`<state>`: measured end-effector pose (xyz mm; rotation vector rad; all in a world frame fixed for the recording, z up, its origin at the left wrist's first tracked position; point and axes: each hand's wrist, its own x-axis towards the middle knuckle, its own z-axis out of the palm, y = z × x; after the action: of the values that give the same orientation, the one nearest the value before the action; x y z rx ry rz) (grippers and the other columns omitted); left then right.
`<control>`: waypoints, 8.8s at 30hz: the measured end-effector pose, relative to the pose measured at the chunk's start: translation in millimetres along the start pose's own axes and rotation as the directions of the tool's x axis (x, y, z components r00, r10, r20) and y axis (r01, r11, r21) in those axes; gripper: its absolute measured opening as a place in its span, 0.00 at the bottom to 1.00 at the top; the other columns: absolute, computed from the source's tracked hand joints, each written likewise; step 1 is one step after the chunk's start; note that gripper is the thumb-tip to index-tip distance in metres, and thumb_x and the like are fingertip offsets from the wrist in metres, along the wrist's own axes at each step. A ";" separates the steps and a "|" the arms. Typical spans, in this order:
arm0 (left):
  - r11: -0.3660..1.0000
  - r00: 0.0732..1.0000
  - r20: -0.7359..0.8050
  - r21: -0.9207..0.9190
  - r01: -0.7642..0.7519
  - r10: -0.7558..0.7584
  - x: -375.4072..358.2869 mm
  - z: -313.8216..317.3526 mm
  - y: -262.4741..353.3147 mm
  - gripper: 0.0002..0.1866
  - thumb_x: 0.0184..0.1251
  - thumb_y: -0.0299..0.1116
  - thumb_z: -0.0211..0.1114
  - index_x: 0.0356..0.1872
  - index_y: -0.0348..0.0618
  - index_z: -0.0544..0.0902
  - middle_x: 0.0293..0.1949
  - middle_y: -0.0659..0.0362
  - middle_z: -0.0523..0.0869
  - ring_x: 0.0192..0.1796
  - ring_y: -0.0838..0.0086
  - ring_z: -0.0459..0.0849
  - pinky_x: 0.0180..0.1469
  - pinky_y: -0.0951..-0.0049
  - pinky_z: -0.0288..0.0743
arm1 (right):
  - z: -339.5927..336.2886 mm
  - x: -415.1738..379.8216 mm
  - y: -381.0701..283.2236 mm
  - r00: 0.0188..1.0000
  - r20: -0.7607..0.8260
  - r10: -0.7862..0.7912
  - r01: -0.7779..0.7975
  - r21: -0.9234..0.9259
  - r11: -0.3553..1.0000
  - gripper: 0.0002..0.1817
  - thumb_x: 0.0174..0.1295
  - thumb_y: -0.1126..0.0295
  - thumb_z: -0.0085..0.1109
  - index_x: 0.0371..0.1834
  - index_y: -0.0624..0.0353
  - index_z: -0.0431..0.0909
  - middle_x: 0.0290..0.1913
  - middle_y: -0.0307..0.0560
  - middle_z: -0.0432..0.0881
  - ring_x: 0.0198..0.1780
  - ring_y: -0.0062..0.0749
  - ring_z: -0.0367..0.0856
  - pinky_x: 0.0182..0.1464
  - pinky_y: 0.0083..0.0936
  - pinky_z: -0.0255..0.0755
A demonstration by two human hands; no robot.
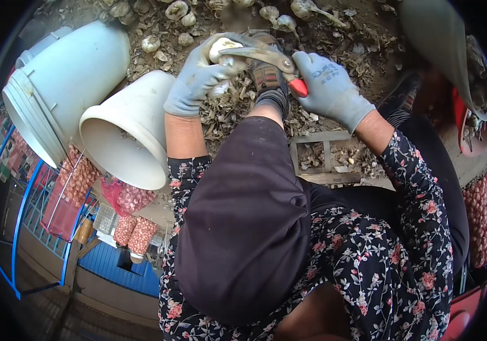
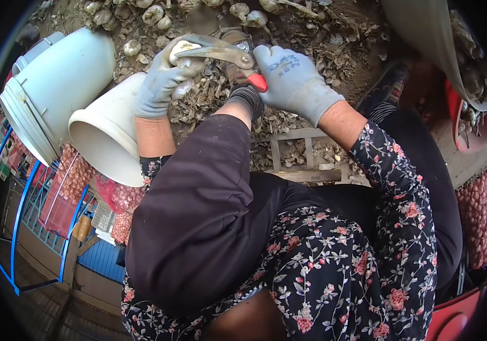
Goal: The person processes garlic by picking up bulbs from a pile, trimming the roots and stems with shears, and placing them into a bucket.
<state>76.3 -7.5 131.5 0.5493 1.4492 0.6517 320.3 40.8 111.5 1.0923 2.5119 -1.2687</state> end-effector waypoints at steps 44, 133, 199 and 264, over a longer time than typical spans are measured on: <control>0.865 0.782 -0.408 0.388 -0.319 0.471 10.1 -9.1 -6.4 0.30 0.43 0.23 0.71 0.54 0.30 0.75 0.44 0.59 0.83 0.43 0.77 0.82 0.48 0.78 0.76 | -8.7 39.3 -36.6 0.991 0.047 0.124 -0.112 -0.200 0.973 0.27 0.52 0.56 0.64 0.48 0.59 0.65 0.40 0.55 0.76 0.46 0.49 0.78 0.47 0.41 0.72; 0.663 0.698 -0.565 0.728 0.172 0.440 71.4 -61.0 -17.5 0.29 0.38 0.51 0.75 0.42 0.42 0.83 0.41 0.47 0.82 0.44 0.55 0.82 0.48 0.59 0.76 | 19.0 44.1 -14.4 0.949 0.156 0.275 -0.305 0.229 0.924 0.24 0.58 0.55 0.59 0.47 0.63 0.66 0.37 0.65 0.80 0.45 0.59 0.79 0.47 0.45 0.71; 0.695 0.731 -0.340 0.674 -0.250 0.592 6.4 14.6 -10.0 0.31 0.39 0.36 0.79 0.48 0.36 0.78 0.38 0.52 0.85 0.37 0.67 0.86 0.42 0.72 0.80 | 5.6 17.7 -19.2 0.989 0.115 0.092 -0.078 -0.123 0.989 0.25 0.56 0.50 0.60 0.46 0.59 0.66 0.38 0.57 0.79 0.43 0.50 0.80 0.45 0.41 0.73; 0.469 0.721 -0.531 0.824 0.318 0.445 82.3 -79.5 -87.8 0.22 0.48 0.39 0.69 0.49 0.56 0.82 0.51 0.51 0.77 0.48 0.55 0.77 0.53 0.59 0.76 | 2.5 -0.5 44.3 0.871 0.115 0.477 -0.489 0.278 0.827 0.25 0.57 0.51 0.56 0.44 0.63 0.69 0.39 0.67 0.80 0.44 0.62 0.79 0.48 0.47 0.70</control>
<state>4.1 -16.5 7.0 1.3004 2.5486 0.0323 349.0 55.9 81.1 1.6174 1.8564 -1.5072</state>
